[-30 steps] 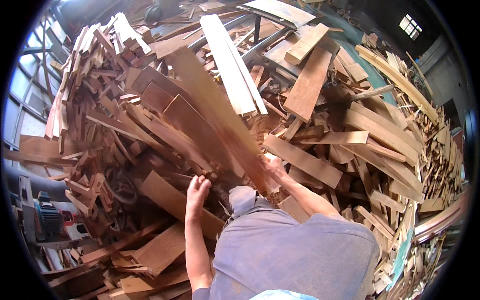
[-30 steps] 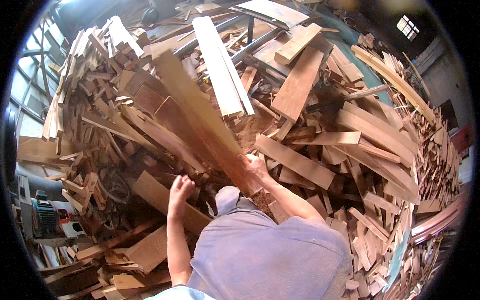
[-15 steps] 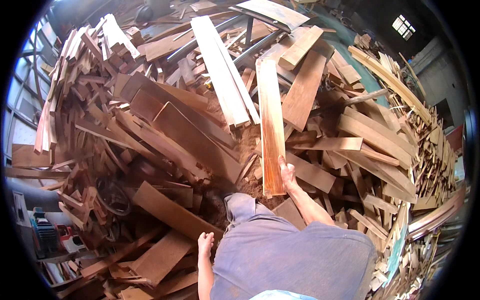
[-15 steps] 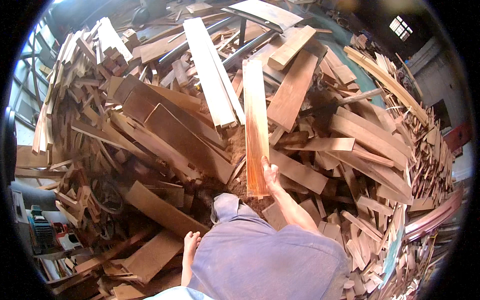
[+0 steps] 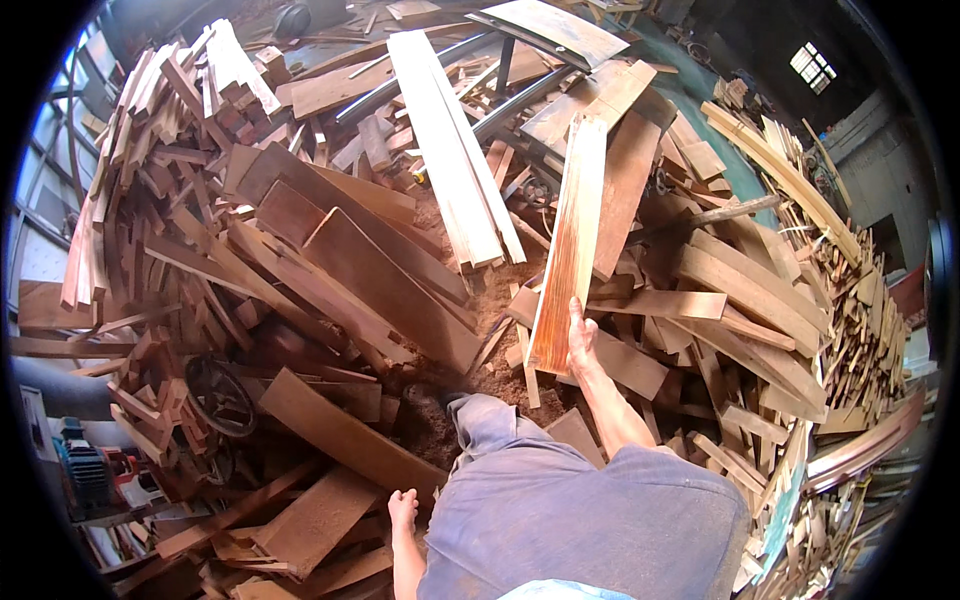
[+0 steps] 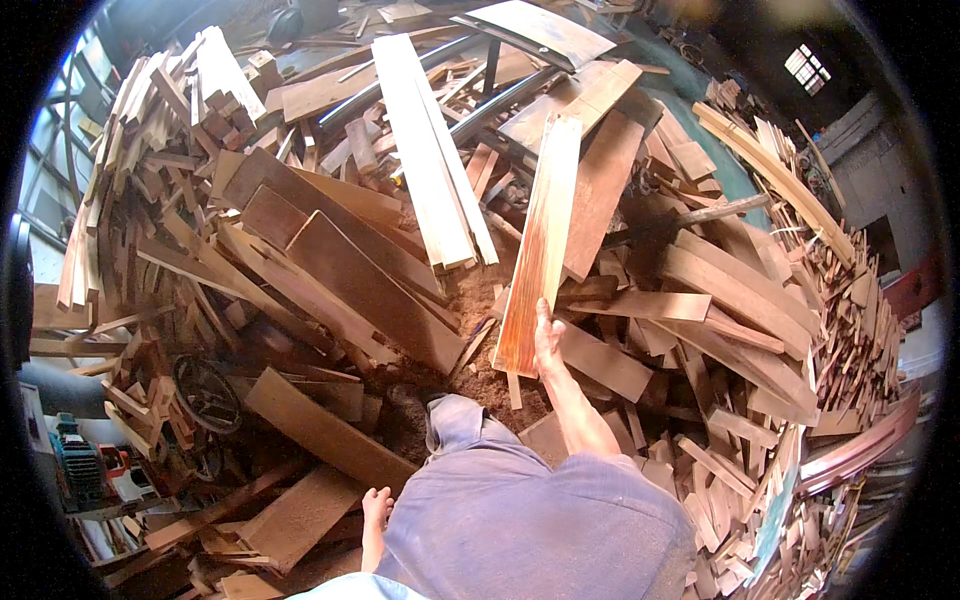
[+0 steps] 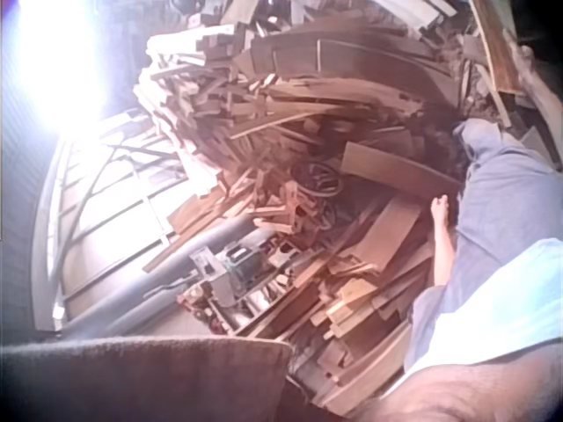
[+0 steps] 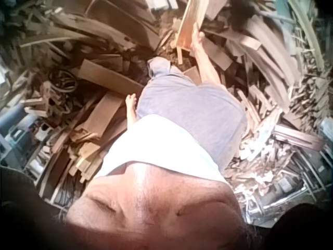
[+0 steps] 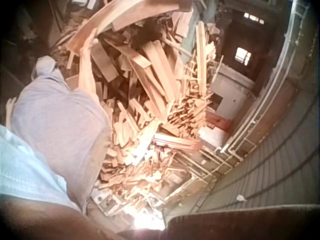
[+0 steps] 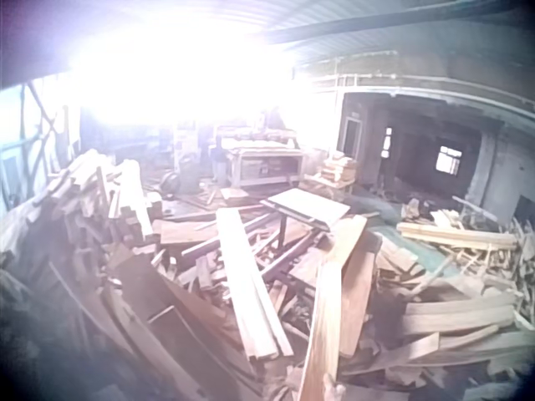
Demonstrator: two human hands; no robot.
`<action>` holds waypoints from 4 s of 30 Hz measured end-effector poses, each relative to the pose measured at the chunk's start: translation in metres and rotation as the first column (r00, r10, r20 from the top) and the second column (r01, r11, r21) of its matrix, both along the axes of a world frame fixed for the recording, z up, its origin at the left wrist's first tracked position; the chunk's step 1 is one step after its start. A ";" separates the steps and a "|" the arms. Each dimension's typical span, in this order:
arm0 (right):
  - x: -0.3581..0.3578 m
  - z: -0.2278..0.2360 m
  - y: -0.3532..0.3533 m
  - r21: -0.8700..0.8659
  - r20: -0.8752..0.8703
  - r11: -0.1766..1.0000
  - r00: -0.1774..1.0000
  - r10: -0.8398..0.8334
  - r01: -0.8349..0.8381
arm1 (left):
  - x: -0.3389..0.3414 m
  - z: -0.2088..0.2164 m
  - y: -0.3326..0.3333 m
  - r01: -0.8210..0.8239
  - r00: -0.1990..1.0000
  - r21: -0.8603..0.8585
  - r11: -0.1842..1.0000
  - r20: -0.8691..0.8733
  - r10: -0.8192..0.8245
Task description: The person measures a wooden board using a tape measure, feeds it across a jointer machine to plane its surfaces, and sets the board onto a pile of wood.
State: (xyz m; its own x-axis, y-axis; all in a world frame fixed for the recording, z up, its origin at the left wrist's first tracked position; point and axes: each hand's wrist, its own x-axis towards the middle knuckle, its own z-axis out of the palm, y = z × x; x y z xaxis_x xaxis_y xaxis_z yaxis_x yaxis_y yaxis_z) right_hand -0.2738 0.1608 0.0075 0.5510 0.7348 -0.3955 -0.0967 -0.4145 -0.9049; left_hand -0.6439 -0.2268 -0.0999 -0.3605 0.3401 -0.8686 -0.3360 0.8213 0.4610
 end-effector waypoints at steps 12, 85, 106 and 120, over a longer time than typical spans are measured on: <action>0.019 -0.081 -0.014 -0.074 -0.016 0.994 0.997 0.079 -0.079 | 0.008 -0.003 0.005 0.032 0.999 -0.013 0.999 0.041 -0.032; -0.154 -0.171 -0.112 -0.691 0.043 -0.641 -0.904 0.426 -0.335 | 0.283 -0.054 -0.205 -0.669 0.699 -0.029 0.743 -0.365 0.615; -0.566 -0.118 -0.258 -0.636 -0.199 -0.574 -0.829 -0.523 0.515 | 0.383 -0.056 0.196 -0.676 -0.644 -0.224 -0.702 -0.283 0.711; -0.319 -0.150 -0.456 -0.495 0.292 0.120 0.295 -0.910 0.861 | 0.346 -0.105 0.223 -0.464 -0.805 -0.142 -0.874 -0.343 0.483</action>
